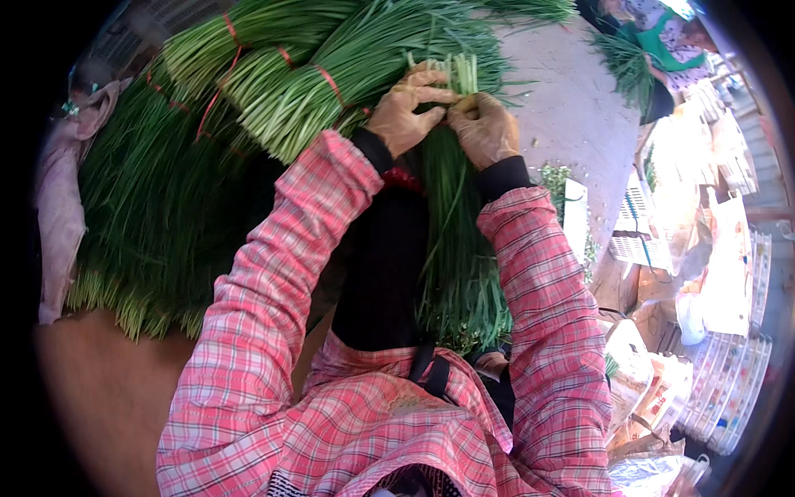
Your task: The person trims the root ends of chive bundles using a cleaver on a wooden board, then secures the bundles with rubber bands and places them into plastic crates.
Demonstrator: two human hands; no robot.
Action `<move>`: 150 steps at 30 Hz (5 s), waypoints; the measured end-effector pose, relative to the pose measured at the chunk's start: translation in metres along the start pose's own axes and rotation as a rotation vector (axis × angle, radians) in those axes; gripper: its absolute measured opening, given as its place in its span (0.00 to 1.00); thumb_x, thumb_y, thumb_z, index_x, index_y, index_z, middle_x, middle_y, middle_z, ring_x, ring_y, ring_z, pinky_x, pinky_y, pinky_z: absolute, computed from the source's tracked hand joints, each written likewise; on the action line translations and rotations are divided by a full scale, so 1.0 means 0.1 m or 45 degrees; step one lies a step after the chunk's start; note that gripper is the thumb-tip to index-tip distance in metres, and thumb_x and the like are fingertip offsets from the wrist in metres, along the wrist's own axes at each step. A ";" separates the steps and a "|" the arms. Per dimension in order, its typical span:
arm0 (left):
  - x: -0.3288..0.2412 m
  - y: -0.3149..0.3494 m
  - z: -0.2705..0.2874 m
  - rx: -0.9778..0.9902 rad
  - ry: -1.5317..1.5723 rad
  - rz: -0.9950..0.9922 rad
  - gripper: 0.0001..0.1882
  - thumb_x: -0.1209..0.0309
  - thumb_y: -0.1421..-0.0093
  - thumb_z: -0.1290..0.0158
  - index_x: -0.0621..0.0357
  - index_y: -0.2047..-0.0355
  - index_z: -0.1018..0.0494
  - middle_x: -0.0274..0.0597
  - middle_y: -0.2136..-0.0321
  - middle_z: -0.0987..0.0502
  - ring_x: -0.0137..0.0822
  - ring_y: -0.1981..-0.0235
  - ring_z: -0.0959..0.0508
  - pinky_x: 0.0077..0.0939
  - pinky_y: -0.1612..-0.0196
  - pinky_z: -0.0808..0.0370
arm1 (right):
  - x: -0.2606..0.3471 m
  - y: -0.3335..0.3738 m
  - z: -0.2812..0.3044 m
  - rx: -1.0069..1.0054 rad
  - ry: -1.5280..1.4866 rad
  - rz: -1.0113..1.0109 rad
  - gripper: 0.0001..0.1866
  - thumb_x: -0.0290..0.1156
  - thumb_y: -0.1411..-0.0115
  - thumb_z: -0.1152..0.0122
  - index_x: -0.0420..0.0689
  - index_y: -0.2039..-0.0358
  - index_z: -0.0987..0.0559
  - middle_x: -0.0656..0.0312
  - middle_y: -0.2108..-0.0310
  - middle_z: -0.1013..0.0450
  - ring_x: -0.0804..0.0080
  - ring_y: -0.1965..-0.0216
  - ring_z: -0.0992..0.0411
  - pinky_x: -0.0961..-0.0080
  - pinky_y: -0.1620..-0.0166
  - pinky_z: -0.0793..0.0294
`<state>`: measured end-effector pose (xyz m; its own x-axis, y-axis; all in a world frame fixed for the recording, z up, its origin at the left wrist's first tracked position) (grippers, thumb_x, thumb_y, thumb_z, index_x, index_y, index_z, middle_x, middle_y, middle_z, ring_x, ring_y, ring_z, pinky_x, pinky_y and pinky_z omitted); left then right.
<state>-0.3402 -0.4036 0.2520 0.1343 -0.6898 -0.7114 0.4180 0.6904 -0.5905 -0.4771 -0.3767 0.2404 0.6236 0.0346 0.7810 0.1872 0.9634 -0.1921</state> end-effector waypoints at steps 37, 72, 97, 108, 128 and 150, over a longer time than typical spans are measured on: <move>-0.81 0.58 -0.63 0.185 -0.375 -0.404 0.28 0.78 0.53 0.51 0.56 0.48 0.32 0.48 0.44 0.36 0.50 0.41 0.37 0.44 0.40 0.40 | 0.43 -0.51 0.09 0.190 0.092 -0.011 0.10 0.32 0.55 0.38 0.39 0.75 0.21 0.53 0.80 0.26 0.64 0.74 0.26 0.70 0.66 0.28; -0.63 0.43 -0.92 0.332 -0.793 -0.252 0.27 0.71 0.43 0.59 0.58 0.41 0.40 0.44 0.40 0.39 0.41 0.36 0.44 0.39 0.33 0.55 | 0.66 -1.33 0.80 -0.299 1.257 0.368 0.07 0.30 0.53 0.47 0.48 0.76 0.20 0.52 0.74 0.23 0.53 0.71 0.24 0.60 0.69 0.25; -0.14 0.72 -0.49 -0.185 1.089 1.052 0.19 0.71 0.46 0.39 0.66 0.56 0.28 0.39 0.62 0.24 0.30 0.65 0.24 0.24 0.60 0.26 | 0.56 1.34 0.28 -0.160 0.654 0.098 0.42 0.39 0.60 0.30 0.36 0.46 0.36 0.46 0.54 0.32 0.49 0.54 0.33 0.59 0.52 0.33; -1.49 1.47 -0.49 -0.135 1.148 0.771 0.33 0.80 0.58 0.34 0.62 0.51 0.34 0.38 0.57 0.25 0.30 0.58 0.25 0.26 0.52 0.28 | 0.95 2.62 1.72 -0.356 -0.039 0.156 0.36 0.38 0.54 0.28 0.35 0.48 0.32 0.54 0.64 0.27 0.65 0.63 0.28 0.71 0.58 0.28; -2.34 1.29 -0.60 0.029 0.624 0.271 0.34 0.82 0.57 0.46 0.72 0.45 0.39 0.50 0.50 0.31 0.41 0.53 0.28 0.37 0.45 0.35 | 0.21 3.84 1.15 0.578 -1.575 -0.676 0.31 0.58 0.38 0.53 0.38 0.69 0.23 0.63 0.81 0.28 0.82 0.84 0.36 0.83 0.83 0.39; -4.94 1.84 -2.53 0.664 -0.104 -1.405 0.39 0.65 0.59 0.32 0.58 0.47 0.37 0.55 0.43 0.38 0.57 0.42 0.37 0.55 0.39 0.45 | -1.11 6.68 4.06 -0.697 -0.425 -0.714 0.27 0.39 0.48 0.36 0.35 0.55 0.34 0.61 0.72 0.32 0.79 0.69 0.30 0.87 0.74 0.30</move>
<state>-0.5569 0.1197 0.3987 -0.4719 -0.8745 0.1120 0.6507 -0.4312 -0.6250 -0.7290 0.3713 0.2670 0.0885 -0.2498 0.9642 0.7958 0.5999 0.0824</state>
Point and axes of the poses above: each hand's wrist, its own y-axis away from the middle knuckle, its own z-axis out of the back of the hand, x = y × z, the point moved 9 cm from there along -y, towards the middle knuckle
